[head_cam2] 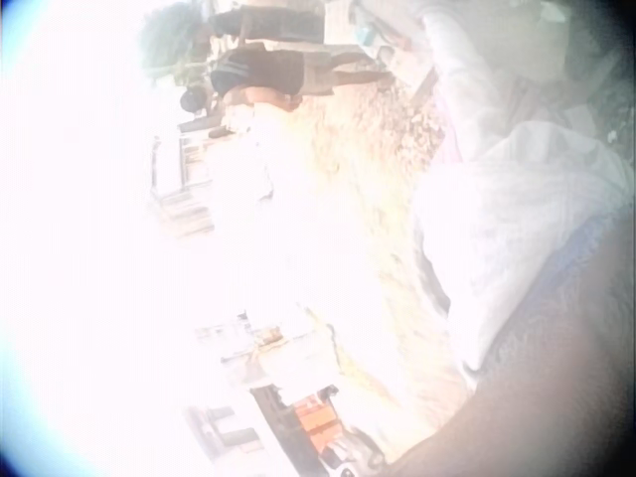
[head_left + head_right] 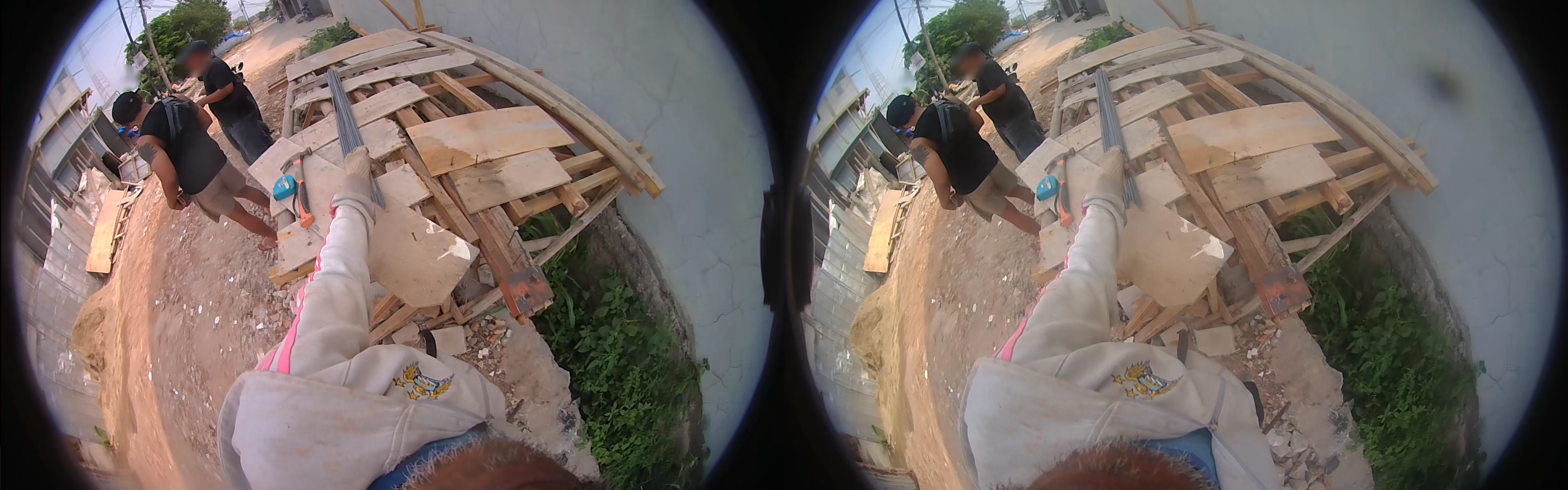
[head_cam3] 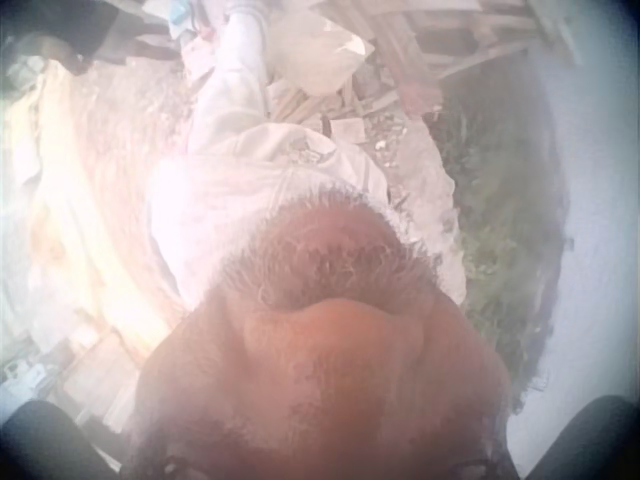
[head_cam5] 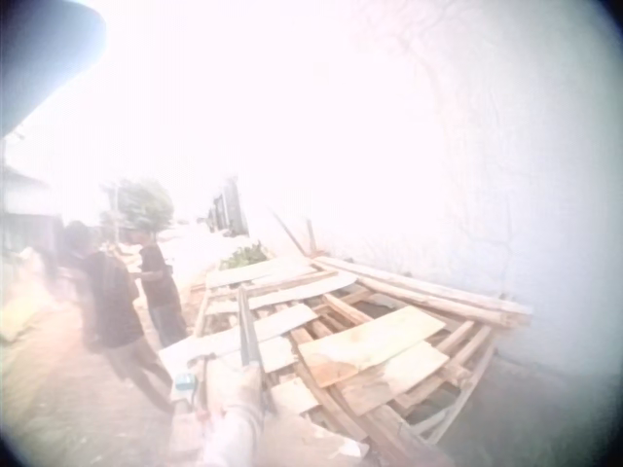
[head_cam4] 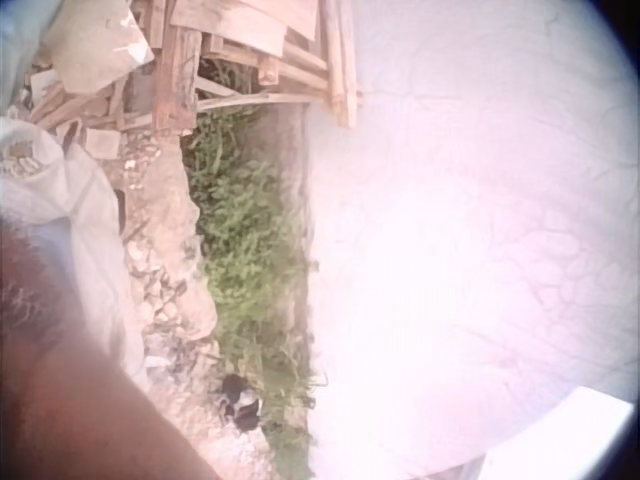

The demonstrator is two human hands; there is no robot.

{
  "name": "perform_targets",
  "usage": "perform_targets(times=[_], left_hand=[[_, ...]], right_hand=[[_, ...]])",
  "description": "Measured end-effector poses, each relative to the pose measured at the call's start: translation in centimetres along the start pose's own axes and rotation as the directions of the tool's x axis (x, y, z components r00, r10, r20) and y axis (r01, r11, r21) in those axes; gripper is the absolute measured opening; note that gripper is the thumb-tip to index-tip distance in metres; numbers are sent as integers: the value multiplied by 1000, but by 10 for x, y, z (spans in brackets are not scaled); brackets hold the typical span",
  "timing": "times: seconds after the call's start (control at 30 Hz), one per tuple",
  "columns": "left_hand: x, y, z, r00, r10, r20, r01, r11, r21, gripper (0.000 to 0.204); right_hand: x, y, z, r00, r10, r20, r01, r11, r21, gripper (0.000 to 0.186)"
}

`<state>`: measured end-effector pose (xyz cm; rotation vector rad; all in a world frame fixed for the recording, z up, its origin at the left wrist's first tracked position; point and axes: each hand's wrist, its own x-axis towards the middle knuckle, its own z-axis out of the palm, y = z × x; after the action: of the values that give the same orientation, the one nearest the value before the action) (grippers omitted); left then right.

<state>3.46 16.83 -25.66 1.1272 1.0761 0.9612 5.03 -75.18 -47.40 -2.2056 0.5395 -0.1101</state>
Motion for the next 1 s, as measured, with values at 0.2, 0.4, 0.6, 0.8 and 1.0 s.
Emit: perform_targets(times=[0.2, 0.4, 0.6, 0.8, 1.0], left_hand=[[-48, -9, 48, 935, 325, 142, -319, 945, -65, 15], [-234, -19, 135, 958, 271, 90, -244, 941, -236, 16], [-296, 20, 189, 935, 301, 186, -249, 934, -255, 20], [-233, -5, 236, 951, 229, 207, -177, 954, -240, 22], [-271, -40, 267, 965, 168, 200, -118, 963, -243, 16]], right_hand=[[31, 6, -6, 998, -28, 59, 27, 999, 19, 17], [37, 2, 7, 991, -20, 130, 17, 1000, 25, 16], [44, 2, 16, 985, -28, 173, 22, 999, 35, 16], [48, 0, 20, 977, -24, 210, 15, 999, 41, 16], [52, -1, 26, 972, -25, 234, 17, 999, 36, 16]])
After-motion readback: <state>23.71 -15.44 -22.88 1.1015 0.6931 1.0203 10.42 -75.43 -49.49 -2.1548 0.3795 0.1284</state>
